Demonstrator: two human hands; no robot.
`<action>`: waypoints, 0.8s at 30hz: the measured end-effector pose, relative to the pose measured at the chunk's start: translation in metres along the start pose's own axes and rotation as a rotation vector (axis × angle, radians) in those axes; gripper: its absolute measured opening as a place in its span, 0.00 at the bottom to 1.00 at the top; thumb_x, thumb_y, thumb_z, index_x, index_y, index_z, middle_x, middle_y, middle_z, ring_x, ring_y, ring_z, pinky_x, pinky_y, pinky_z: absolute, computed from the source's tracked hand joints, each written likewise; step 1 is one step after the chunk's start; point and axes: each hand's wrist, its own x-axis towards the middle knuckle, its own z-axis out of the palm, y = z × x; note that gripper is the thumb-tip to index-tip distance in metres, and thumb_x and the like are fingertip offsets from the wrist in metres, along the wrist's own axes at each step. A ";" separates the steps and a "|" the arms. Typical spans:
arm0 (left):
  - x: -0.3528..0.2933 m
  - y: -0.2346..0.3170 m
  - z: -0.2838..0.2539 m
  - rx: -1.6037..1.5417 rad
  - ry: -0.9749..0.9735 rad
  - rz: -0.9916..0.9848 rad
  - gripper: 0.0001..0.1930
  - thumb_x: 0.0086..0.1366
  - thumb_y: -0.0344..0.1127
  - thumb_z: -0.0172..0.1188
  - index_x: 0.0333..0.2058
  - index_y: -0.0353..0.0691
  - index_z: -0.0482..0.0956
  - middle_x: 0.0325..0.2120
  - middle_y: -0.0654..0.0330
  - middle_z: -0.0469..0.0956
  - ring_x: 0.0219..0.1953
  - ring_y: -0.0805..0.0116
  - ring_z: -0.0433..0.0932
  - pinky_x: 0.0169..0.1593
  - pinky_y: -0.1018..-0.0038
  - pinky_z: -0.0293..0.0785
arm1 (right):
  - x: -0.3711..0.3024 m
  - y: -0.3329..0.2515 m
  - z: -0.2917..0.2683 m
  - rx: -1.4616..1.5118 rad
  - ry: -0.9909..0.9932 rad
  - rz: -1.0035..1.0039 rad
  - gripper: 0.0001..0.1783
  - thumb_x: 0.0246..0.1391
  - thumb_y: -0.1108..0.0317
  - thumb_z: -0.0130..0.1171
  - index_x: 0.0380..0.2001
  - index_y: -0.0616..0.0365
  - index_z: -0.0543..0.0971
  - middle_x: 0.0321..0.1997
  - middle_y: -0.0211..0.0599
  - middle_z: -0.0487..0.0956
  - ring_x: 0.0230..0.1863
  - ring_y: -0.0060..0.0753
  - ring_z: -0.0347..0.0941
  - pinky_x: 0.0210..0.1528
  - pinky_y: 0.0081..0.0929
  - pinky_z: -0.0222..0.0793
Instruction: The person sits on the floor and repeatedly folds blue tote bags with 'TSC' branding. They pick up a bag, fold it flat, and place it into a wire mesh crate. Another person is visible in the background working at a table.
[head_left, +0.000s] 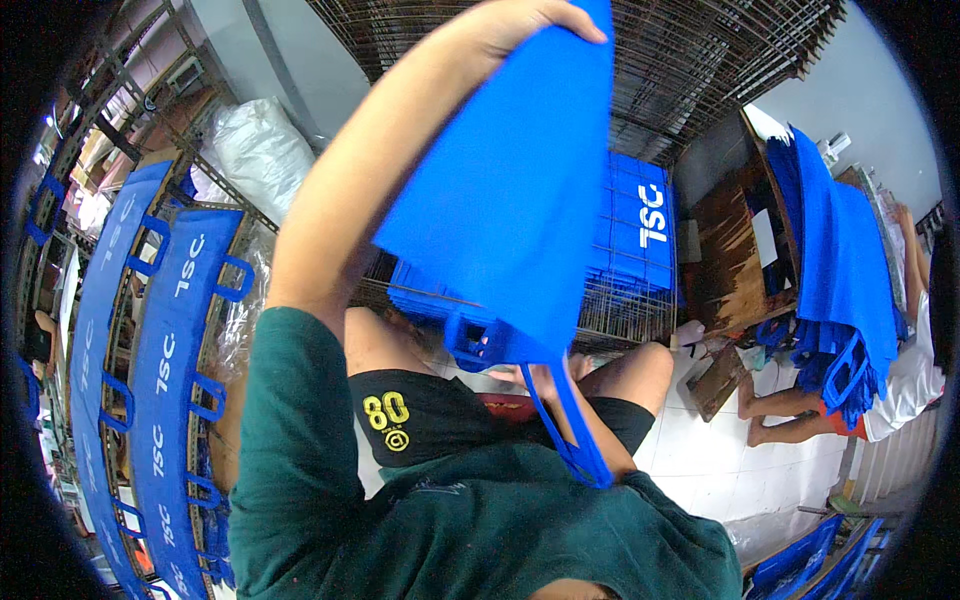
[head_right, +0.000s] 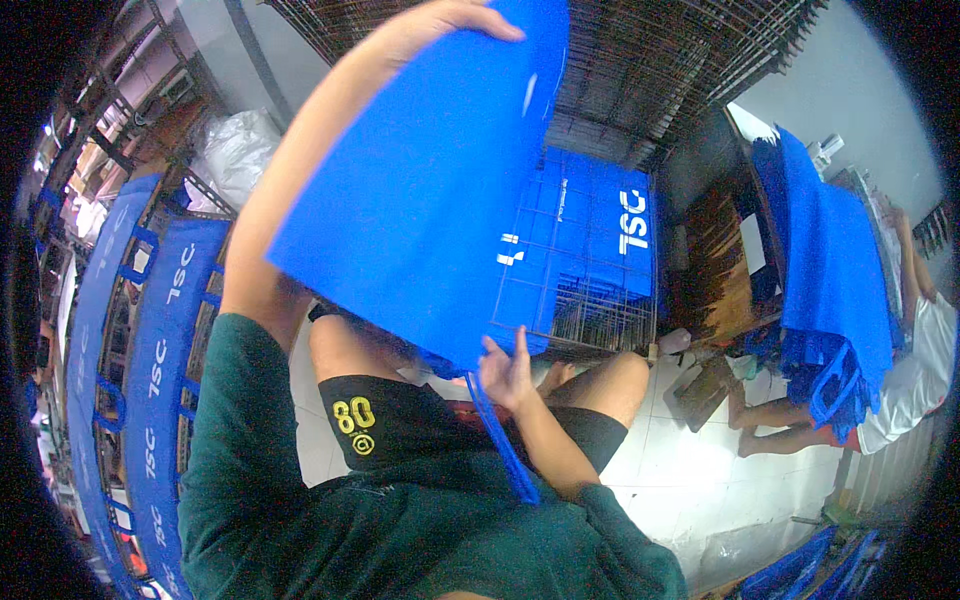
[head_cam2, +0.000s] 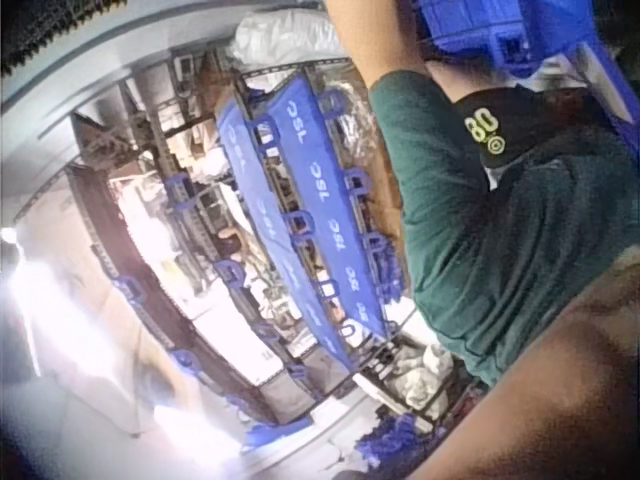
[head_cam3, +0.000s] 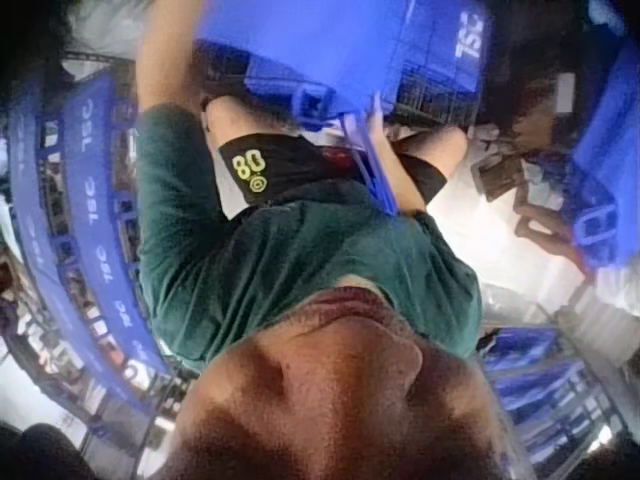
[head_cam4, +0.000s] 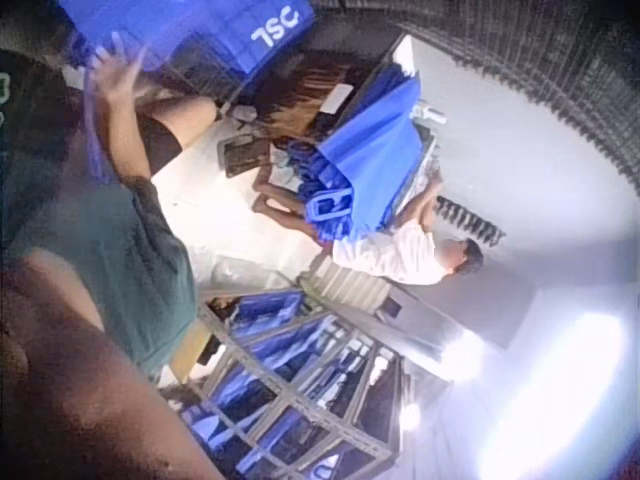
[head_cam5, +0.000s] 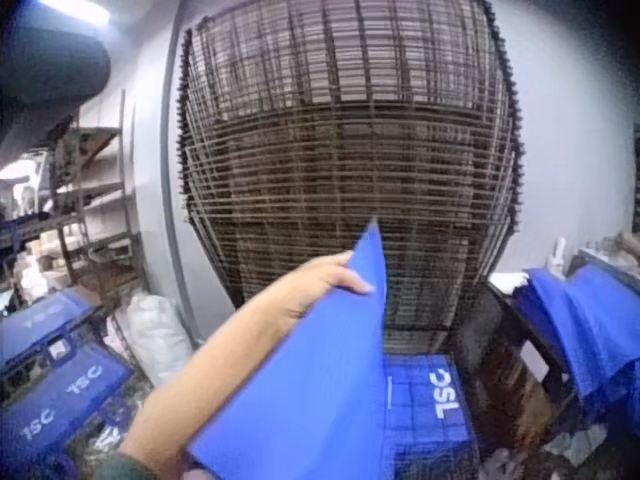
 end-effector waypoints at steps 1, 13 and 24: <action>-0.009 0.013 -0.003 0.023 0.019 0.017 0.18 0.50 0.27 0.54 0.43 0.36 0.71 0.32 0.57 0.76 0.29 0.68 0.76 0.35 0.71 0.76 | 0.008 0.006 0.007 0.003 -0.174 0.060 0.42 0.46 0.25 0.40 0.49 0.51 0.67 0.52 0.49 0.72 0.49 0.53 0.69 0.50 0.56 0.64; -0.149 -0.015 -0.147 0.459 0.555 0.072 0.24 0.52 0.26 0.62 0.50 0.38 0.70 0.37 0.57 0.76 0.36 0.68 0.77 0.43 0.69 0.74 | 0.051 -0.052 0.025 -0.450 0.192 -0.615 0.18 0.43 0.79 0.48 0.39 0.52 0.72 0.38 0.32 0.75 0.41 0.34 0.71 0.45 0.39 0.71; -0.185 -0.409 -0.227 0.509 0.595 -0.577 0.36 0.42 0.27 0.66 0.55 0.35 0.67 0.51 0.47 0.71 0.50 0.63 0.73 0.52 0.70 0.68 | 0.083 -0.076 -0.146 -1.129 0.727 -0.820 0.19 0.48 0.82 0.53 0.46 0.63 0.69 0.40 0.35 0.74 0.42 0.28 0.69 0.49 0.27 0.63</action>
